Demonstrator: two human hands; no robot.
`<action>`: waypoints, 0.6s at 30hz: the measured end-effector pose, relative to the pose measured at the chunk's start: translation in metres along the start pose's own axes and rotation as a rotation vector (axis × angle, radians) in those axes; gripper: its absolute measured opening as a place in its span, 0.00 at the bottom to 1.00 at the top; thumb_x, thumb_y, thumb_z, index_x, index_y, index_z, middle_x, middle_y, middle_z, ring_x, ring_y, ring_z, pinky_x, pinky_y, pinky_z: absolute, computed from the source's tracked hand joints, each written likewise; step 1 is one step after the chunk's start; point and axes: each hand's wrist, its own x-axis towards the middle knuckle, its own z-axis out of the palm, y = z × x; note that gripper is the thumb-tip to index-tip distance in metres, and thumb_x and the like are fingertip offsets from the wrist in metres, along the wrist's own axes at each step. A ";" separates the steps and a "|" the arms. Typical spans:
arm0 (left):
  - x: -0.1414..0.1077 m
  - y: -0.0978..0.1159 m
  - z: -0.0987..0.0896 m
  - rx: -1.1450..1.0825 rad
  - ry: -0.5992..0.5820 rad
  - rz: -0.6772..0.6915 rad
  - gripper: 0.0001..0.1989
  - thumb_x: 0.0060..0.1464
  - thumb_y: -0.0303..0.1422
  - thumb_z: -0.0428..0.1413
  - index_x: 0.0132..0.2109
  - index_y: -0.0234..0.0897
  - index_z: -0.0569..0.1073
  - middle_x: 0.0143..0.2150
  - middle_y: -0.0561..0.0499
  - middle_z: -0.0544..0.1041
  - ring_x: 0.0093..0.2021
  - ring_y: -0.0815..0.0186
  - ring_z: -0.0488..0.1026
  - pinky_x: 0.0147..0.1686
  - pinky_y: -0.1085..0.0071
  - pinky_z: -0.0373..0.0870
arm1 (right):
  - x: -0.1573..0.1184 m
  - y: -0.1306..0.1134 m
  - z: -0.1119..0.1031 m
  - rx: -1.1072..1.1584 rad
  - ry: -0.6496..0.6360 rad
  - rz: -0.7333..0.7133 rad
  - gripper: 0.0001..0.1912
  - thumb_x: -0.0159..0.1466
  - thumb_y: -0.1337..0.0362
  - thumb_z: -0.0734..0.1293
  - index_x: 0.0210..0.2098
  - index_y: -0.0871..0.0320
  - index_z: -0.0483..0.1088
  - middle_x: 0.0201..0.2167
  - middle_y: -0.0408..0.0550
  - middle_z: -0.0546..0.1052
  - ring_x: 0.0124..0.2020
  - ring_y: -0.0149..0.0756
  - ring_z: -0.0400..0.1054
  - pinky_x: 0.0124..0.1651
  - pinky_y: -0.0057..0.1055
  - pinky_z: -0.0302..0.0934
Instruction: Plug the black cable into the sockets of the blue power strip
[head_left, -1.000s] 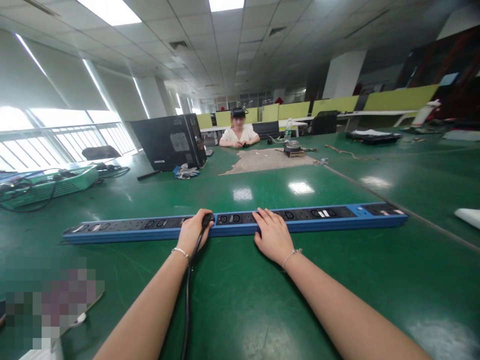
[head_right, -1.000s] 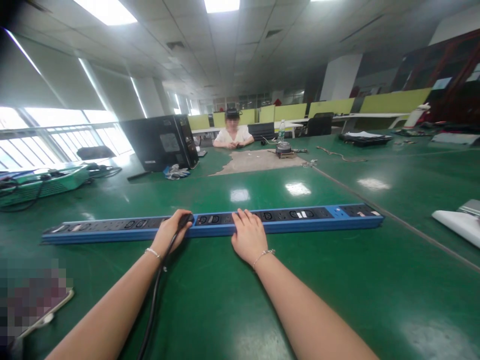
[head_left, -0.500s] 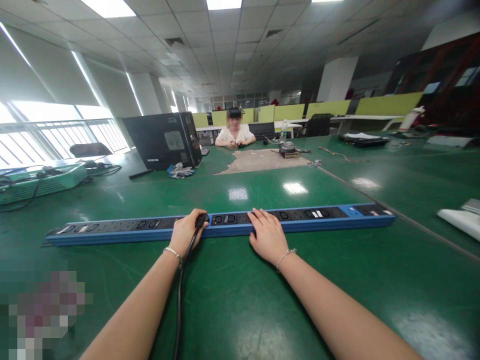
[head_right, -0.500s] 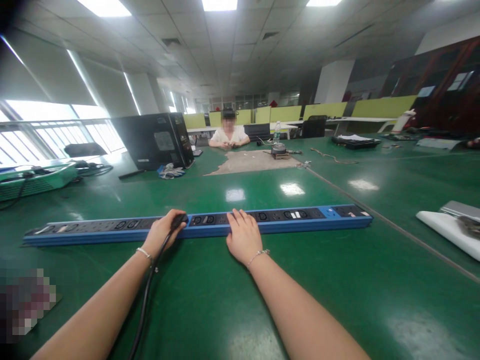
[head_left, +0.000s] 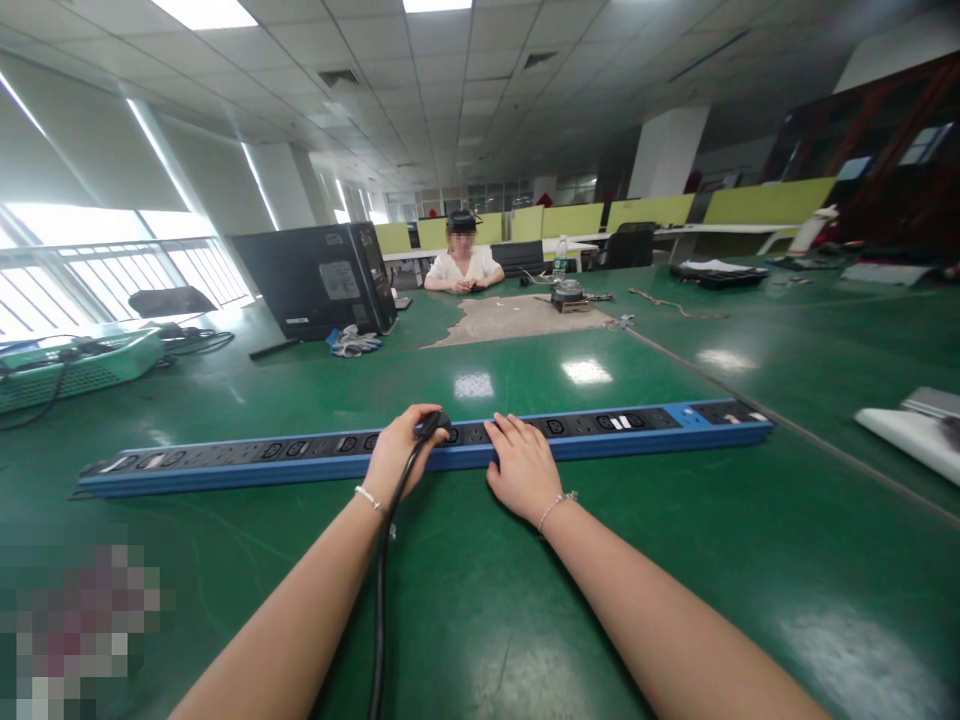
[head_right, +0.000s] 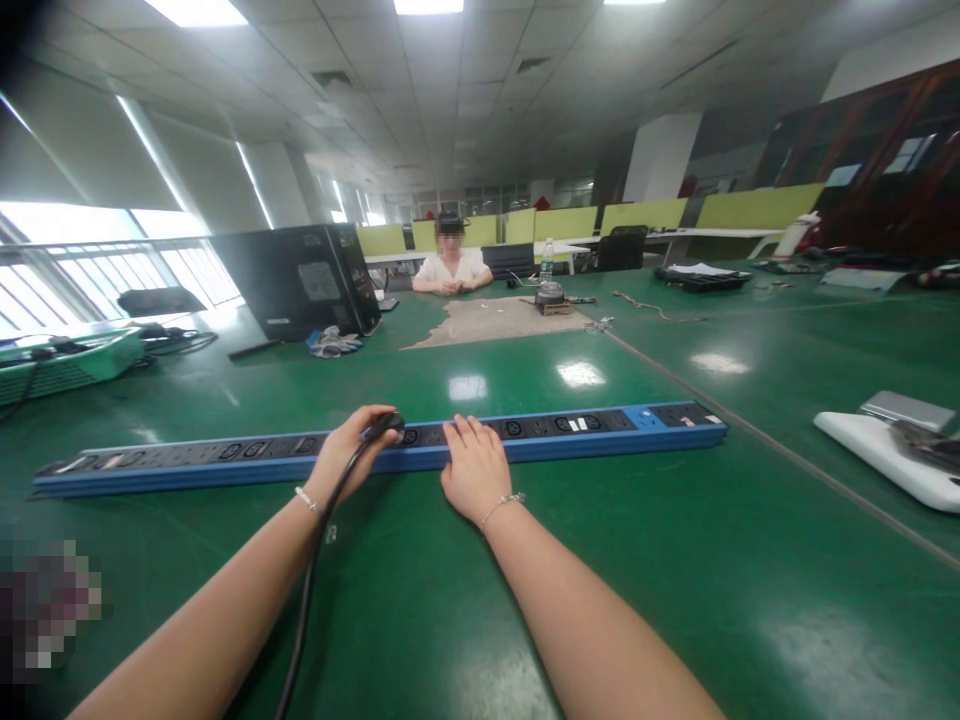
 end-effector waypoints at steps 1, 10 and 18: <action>0.001 0.002 0.006 0.005 -0.025 -0.009 0.16 0.50 0.36 0.54 0.47 0.42 0.69 0.43 0.51 0.76 0.44 0.63 0.73 0.46 0.65 0.67 | 0.000 0.000 0.000 0.004 0.001 0.003 0.29 0.57 0.66 0.59 0.58 0.61 0.59 0.59 0.52 0.62 0.61 0.41 0.49 0.61 0.40 0.41; 0.015 0.024 0.044 0.150 -0.118 0.035 0.14 0.52 0.35 0.53 0.47 0.40 0.67 0.42 0.48 0.77 0.42 0.62 0.74 0.42 0.68 0.67 | 0.000 0.001 0.001 0.037 0.007 0.011 0.33 0.55 0.69 0.58 0.60 0.68 0.55 0.59 0.54 0.62 0.60 0.40 0.50 0.61 0.37 0.41; 0.014 0.035 0.047 0.315 -0.091 0.043 0.15 0.52 0.37 0.54 0.47 0.39 0.67 0.40 0.47 0.77 0.41 0.59 0.73 0.40 0.66 0.66 | 0.001 0.000 0.000 0.039 -0.003 0.017 0.33 0.54 0.70 0.59 0.60 0.67 0.55 0.59 0.54 0.61 0.61 0.40 0.50 0.61 0.37 0.41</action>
